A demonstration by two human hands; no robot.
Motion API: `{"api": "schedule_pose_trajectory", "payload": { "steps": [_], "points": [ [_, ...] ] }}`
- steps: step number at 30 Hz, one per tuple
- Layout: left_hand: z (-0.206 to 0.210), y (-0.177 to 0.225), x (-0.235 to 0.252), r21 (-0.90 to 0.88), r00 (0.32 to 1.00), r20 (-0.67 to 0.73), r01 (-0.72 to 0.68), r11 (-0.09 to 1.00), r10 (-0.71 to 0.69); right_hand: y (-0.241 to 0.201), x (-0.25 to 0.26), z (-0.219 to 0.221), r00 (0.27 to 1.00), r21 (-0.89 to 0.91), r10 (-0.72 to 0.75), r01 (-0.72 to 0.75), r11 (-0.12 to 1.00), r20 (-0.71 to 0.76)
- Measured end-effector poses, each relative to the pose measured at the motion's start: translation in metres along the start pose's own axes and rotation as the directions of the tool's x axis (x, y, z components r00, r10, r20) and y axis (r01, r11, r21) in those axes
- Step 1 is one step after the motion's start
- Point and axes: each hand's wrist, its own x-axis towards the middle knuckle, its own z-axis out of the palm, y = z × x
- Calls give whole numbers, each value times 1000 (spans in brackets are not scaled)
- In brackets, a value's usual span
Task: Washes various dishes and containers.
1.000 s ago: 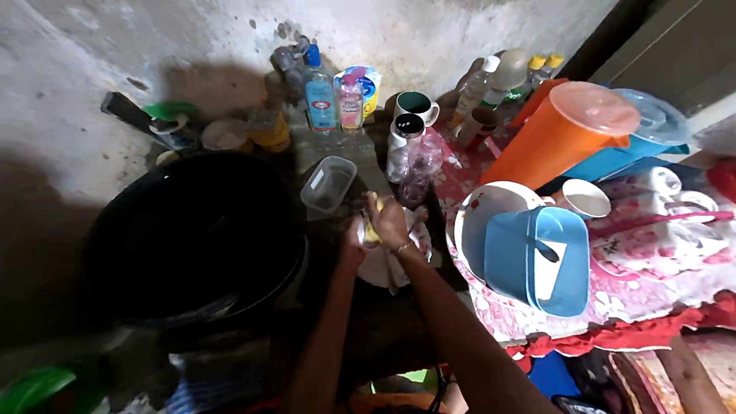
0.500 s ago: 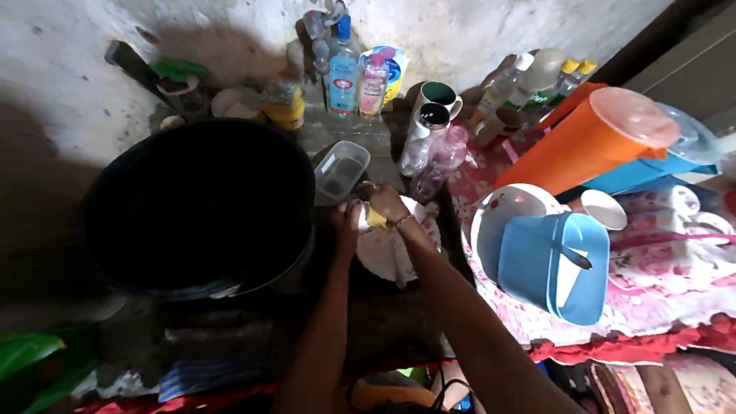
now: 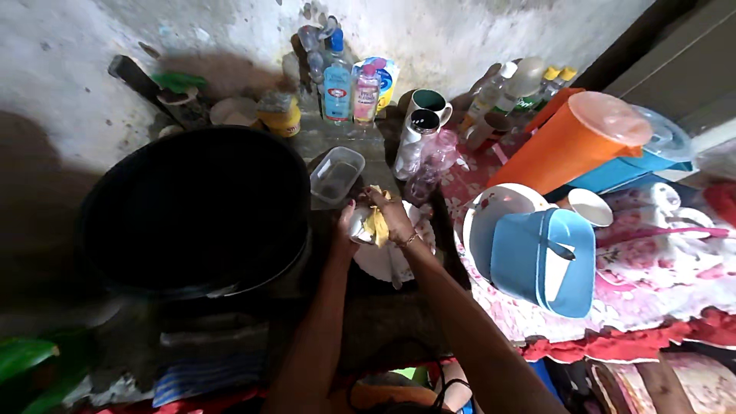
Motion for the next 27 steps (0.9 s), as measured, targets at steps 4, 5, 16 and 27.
{"api": "schedule_pose_trajectory", "payload": {
  "steps": [4, 5, 16, 27],
  "points": [
    [12, -9, 0, -32, 977, -166, 132, 991, -135, 16, 11, 4, 964, -202, -171, 130, 971, -204],
    [17, -10, -2, -11, 976, -161, 147, 989, -147, 15, 12, 5, 947, -260, -224, 161, 952, -231],
    [1, 0, -5, -109, 983, 139, 138, 984, -122, -14, 16, -10, 962, -272, -226, 261, 926, 153],
    [11, -1, -8, -120, 984, 6, 180, 976, -181, 11, -11, 4, 895, -766, -436, 347, 541, 96]
  ]
}}
